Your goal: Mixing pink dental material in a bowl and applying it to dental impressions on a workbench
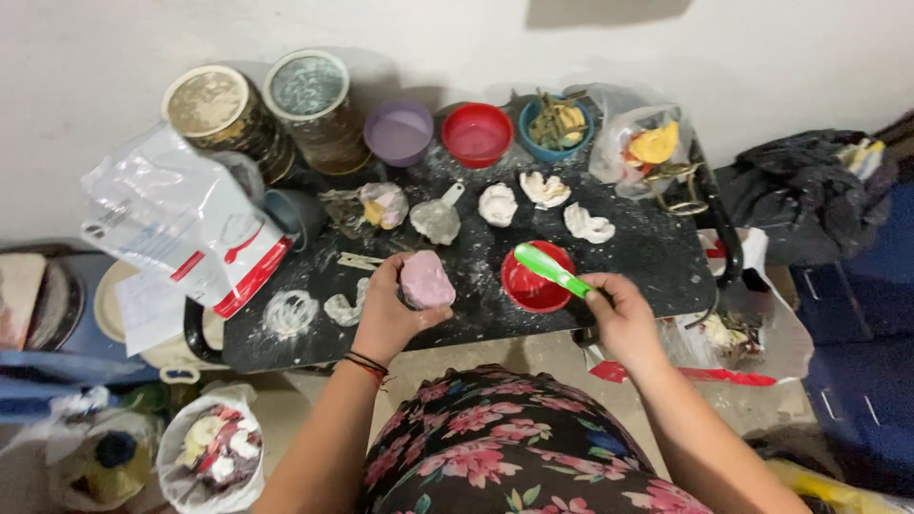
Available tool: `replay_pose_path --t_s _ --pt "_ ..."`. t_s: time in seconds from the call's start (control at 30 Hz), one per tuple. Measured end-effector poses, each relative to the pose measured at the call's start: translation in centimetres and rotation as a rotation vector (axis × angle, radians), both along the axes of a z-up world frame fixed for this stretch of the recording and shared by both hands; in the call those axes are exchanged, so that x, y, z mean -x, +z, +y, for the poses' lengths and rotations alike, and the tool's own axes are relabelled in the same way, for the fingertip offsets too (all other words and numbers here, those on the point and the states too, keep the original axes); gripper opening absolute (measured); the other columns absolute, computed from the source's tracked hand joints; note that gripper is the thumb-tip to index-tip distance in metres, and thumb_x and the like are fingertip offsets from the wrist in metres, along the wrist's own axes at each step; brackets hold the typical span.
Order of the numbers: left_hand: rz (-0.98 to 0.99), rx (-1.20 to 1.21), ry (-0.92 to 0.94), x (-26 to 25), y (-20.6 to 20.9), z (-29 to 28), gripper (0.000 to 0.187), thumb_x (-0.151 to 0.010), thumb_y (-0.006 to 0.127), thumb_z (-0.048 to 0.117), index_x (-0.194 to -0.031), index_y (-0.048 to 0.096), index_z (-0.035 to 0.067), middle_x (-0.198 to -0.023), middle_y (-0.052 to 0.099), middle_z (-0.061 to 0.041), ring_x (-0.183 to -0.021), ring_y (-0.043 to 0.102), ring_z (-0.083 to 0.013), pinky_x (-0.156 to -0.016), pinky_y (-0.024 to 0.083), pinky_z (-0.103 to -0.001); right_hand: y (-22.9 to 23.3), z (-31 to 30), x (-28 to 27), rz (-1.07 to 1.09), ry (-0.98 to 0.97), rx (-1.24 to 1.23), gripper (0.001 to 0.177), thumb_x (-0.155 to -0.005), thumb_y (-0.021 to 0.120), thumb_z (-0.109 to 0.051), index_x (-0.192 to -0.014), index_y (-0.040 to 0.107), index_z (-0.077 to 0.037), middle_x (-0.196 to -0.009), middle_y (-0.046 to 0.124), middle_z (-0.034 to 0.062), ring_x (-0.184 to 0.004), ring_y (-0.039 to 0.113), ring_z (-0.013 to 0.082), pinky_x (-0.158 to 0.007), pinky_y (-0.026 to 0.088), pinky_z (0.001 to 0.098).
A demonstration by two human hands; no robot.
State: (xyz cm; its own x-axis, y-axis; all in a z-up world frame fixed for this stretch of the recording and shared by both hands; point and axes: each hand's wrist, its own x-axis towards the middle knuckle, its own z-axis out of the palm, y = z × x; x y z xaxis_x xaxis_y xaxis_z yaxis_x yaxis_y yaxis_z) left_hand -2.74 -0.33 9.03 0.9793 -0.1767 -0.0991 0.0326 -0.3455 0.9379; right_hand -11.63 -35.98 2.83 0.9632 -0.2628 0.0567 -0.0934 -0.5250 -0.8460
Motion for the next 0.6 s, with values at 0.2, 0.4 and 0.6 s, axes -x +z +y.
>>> replay_pose_path --t_s 0.2,0.4,0.6 --pt "-0.176 -0.460 -0.109 -0.7 -7.6 1.7 0.100 -0.052 0.101 0.043 -0.135 0.057 0.008 -0.131 0.063 -0.016 -0.123 0.061 -0.0387 -0.108 0.047 -0.052 -3.2 -0.7 -3.1 -0.172 0.038 0.363 0.025 -0.092 0.076 -0.017 -0.112 0.083 -0.030 -0.107 0.066 -0.0006 -0.103 0.062 0.0256 -0.101 0.046 0.0378" --pt "-0.129 -0.695 -0.176 -1.8 -8.9 1.2 0.106 -0.053 0.096 0.058 -0.142 0.054 0.019 -0.144 0.054 -0.005 -0.132 0.055 -0.0316 -0.108 0.046 -0.051 -0.4 1.0 -3.9 -0.268 0.023 0.486 0.048 -0.092 0.077 -0.015 -0.140 0.070 -0.012 -0.128 0.059 0.0186 -0.125 0.051 0.0438 -0.110 0.038 0.0531" --pt "-0.131 -0.892 -0.231 -2.0 -8.7 1.0 0.104 -0.054 0.097 0.055 -0.142 0.051 0.022 -0.145 0.049 -0.001 -0.134 0.052 -0.0284 -0.108 0.048 -0.047 1.6 2.0 -3.5 -0.159 0.090 0.327 0.047 -0.098 0.070 -0.008 -0.144 0.065 -0.009 -0.127 0.058 0.0218 -0.135 0.047 0.0449 -0.119 0.029 0.0559"
